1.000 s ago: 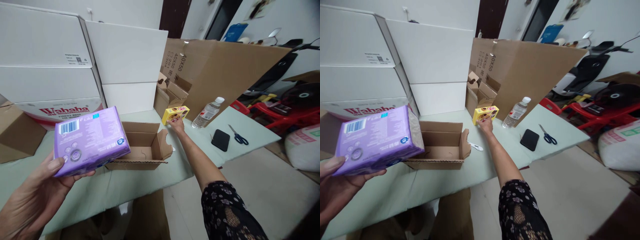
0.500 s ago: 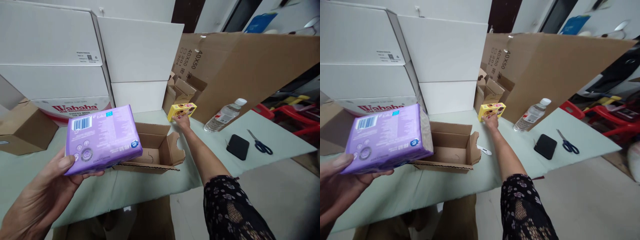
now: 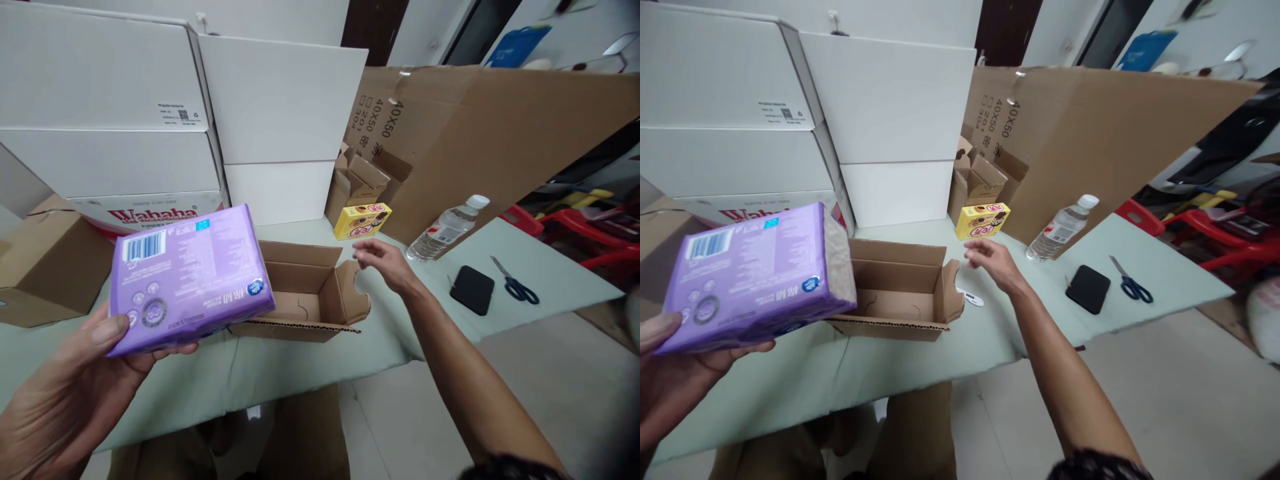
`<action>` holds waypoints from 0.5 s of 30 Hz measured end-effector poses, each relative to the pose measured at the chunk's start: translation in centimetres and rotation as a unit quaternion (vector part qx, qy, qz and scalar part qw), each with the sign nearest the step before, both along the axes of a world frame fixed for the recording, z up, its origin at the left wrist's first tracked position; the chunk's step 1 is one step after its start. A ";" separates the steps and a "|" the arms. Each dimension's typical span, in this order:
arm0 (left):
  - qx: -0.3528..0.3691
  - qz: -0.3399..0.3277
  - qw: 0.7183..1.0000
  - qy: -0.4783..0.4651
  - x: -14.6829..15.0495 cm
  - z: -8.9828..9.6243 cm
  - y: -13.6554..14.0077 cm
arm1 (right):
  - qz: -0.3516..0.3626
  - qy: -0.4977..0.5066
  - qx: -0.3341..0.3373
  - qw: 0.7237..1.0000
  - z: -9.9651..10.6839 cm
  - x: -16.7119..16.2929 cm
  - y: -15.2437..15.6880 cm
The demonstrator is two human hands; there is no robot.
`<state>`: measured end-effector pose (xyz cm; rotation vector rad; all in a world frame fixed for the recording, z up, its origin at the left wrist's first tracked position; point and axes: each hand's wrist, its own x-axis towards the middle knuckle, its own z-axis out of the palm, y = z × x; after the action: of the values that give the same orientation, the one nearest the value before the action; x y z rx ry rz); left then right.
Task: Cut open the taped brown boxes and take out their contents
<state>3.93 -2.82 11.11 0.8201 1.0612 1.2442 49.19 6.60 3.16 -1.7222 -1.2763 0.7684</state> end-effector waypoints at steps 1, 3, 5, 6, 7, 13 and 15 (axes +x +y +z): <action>0.001 0.000 1.000 -0.001 -0.2 0.0 0.0 | 0.089 0.026 0.027 0.995 0.8 -0.1 -2.5; 0.002 0.007 1.000 -0.005 -0.4 0.0 -0.2 | 0.232 0.034 0.048 0.971 2.7 -0.4 -7.0; 0.000 0.016 1.000 -0.008 -0.4 0.1 -0.7 | 0.315 -0.019 0.043 0.948 4.6 -1.0 -10.2; -0.001 0.021 1.000 -0.008 -0.2 0.0 -1.0 | 0.342 -0.055 0.035 0.937 5.4 -1.4 -11.1; -0.003 0.024 1.000 -0.008 -0.1 0.0 -1.3 | 0.361 -0.092 0.026 0.927 6.0 -2.0 -11.7; -0.033 0.030 0.999 -0.017 0.1 -1.1 -3.3 | 0.362 -0.315 -0.008 0.877 5.9 -6.3 -11.2; -0.047 0.032 0.998 -0.014 -0.2 -1.5 -3.7 | 0.337 -0.368 0.008 0.867 4.7 -7.5 -10.9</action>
<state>3.75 -6.52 9.61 0.6999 1.1222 1.2463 41.70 -4.28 7.90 -1.5971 -2.4829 0.4497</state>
